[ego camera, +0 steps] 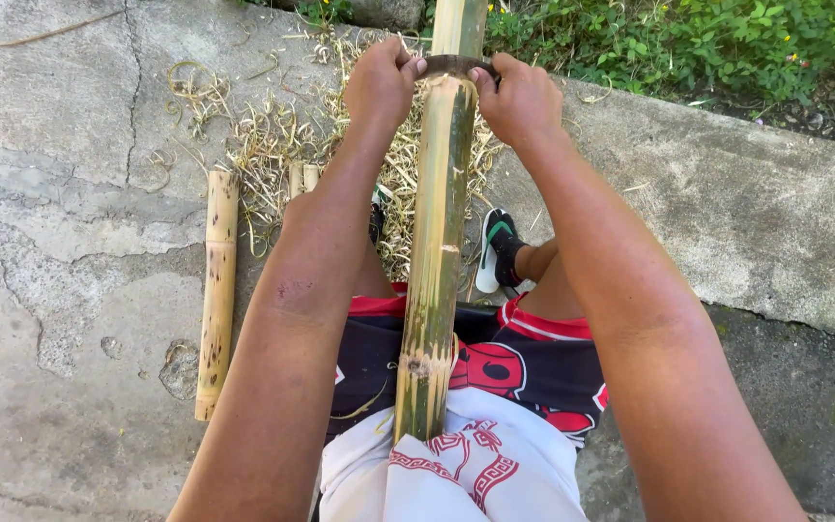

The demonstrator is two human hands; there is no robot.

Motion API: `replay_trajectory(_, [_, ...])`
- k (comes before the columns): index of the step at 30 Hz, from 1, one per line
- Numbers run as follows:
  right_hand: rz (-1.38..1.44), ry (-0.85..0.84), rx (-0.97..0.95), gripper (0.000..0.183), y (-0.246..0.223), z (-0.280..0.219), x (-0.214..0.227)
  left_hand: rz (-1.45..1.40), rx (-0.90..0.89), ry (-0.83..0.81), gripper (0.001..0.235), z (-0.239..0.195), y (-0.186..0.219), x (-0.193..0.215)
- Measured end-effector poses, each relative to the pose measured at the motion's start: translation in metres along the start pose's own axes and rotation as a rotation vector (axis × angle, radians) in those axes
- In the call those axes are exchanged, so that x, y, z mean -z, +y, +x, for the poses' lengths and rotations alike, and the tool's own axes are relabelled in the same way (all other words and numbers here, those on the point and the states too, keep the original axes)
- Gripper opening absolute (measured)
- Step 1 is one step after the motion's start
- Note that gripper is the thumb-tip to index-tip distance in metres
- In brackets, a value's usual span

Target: The recorder uses a small curved knife to strip and carve the top edge of a bamboo pole.

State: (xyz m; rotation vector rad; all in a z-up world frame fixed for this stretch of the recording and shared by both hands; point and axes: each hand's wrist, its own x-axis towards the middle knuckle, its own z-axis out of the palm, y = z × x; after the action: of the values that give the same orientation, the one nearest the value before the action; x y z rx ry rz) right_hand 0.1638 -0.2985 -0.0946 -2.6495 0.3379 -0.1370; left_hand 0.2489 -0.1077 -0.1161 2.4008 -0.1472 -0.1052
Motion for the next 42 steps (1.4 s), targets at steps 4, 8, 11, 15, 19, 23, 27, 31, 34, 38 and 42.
replay_trajectory(4, [0.019, -0.049, -0.005, 0.035, -0.010, -0.023, 0.009, -0.010, 0.073, -0.095, 0.025, -0.023, 0.001, 0.017])
replay_trajectory(8, [0.050, -0.154, -0.039, 0.038, -0.023, -0.064, 0.015, 0.035, 0.107, -0.177, 0.032, -0.062, -0.009, 0.038])
replay_trajectory(11, [0.004, -0.032, 0.084, 0.036, -0.032, -0.098, 0.020, 0.031, 0.074, -0.210, 0.033, -0.098, -0.016, 0.052])
replay_trajectory(15, [0.047, -0.224, -0.018, 0.037, -0.040, -0.152, 0.030, 0.063, -0.011, -0.294, 0.033, -0.147, -0.024, 0.073])
replay_trajectory(19, [0.141, -0.488, -0.052, 0.035, -0.049, -0.202, 0.049, 0.215, 0.077, -0.587, 0.035, -0.202, -0.017, 0.114])
replay_trajectory(23, [0.324, -0.690, 0.039, 0.033, -0.035, -0.215, 0.055, 0.255, 0.061, -0.843, 0.029, -0.233, -0.016, 0.130])
replay_trajectory(27, [0.437, -0.580, 0.052, 0.030, -0.021, -0.190, 0.038, 0.282, 0.076, -0.682, 0.027, -0.210, 0.014, 0.131])
replay_trajectory(31, [0.411, -0.272, -0.037, 0.034, 0.002, -0.126, -0.005, 0.306, -0.004, -0.333, 0.026, -0.127, 0.025, 0.090])
replay_trajectory(34, [0.451, -0.073, -0.008, 0.035, 0.024, -0.061, -0.027, 0.310, -0.059, -0.220, 0.022, -0.052, 0.028, 0.048])
replay_trajectory(38, [0.413, -0.141, -0.152, 0.033, 0.039, 0.026, -0.033, 0.333, -0.087, -0.172, 0.026, 0.034, 0.042, 0.012])
replay_trajectory(42, [0.493, -0.088, -0.142, 0.033, 0.063, 0.084, -0.059, 0.408, -0.077, -0.136, 0.029, 0.096, 0.042, -0.018])
